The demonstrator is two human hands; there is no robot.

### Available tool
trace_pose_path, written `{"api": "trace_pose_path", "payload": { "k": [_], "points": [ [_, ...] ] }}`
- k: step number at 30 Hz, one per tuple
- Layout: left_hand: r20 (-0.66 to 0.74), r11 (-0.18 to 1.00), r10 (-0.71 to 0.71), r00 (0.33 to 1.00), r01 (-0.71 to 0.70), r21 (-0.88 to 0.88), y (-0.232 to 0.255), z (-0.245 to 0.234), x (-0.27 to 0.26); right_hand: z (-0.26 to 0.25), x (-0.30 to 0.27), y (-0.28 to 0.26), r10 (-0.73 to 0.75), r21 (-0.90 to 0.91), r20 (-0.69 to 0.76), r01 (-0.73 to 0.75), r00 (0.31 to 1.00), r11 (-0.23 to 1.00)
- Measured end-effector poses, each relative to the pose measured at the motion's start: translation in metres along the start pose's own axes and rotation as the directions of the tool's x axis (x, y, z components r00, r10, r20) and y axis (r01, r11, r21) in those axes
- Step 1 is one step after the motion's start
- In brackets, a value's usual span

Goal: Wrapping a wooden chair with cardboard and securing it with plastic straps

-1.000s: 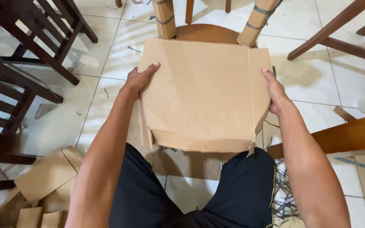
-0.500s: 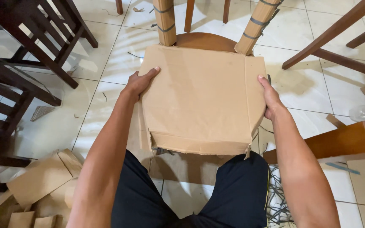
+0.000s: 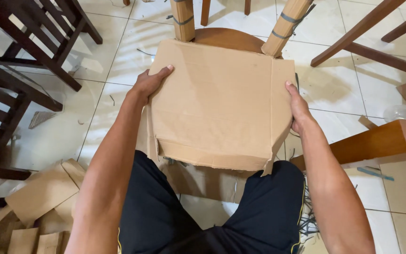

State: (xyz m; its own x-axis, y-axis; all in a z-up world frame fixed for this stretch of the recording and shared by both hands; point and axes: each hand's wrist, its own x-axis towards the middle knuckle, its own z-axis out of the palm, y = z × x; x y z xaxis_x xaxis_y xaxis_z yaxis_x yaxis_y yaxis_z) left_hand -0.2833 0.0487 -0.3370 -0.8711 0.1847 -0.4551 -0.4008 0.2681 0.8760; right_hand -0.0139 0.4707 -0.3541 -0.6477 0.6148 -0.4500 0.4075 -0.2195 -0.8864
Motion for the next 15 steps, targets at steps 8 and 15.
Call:
{"api": "trace_pose_path", "payload": {
  "k": [8, 15],
  "points": [
    [-0.004, 1.0, 0.008, 1.0, -0.008, -0.008, 0.013, -0.004, -0.023, 0.031, -0.064, -0.049, -0.118, -0.411, -0.095, 0.07, 0.988, 0.909],
    [0.076, 0.996, -0.021, 0.997, 0.014, 0.086, 0.048, -0.006, -0.077, 0.112, -0.131, -0.101, -0.584, -0.919, 0.139, 0.324, 0.8, 0.225]
  ]
}}
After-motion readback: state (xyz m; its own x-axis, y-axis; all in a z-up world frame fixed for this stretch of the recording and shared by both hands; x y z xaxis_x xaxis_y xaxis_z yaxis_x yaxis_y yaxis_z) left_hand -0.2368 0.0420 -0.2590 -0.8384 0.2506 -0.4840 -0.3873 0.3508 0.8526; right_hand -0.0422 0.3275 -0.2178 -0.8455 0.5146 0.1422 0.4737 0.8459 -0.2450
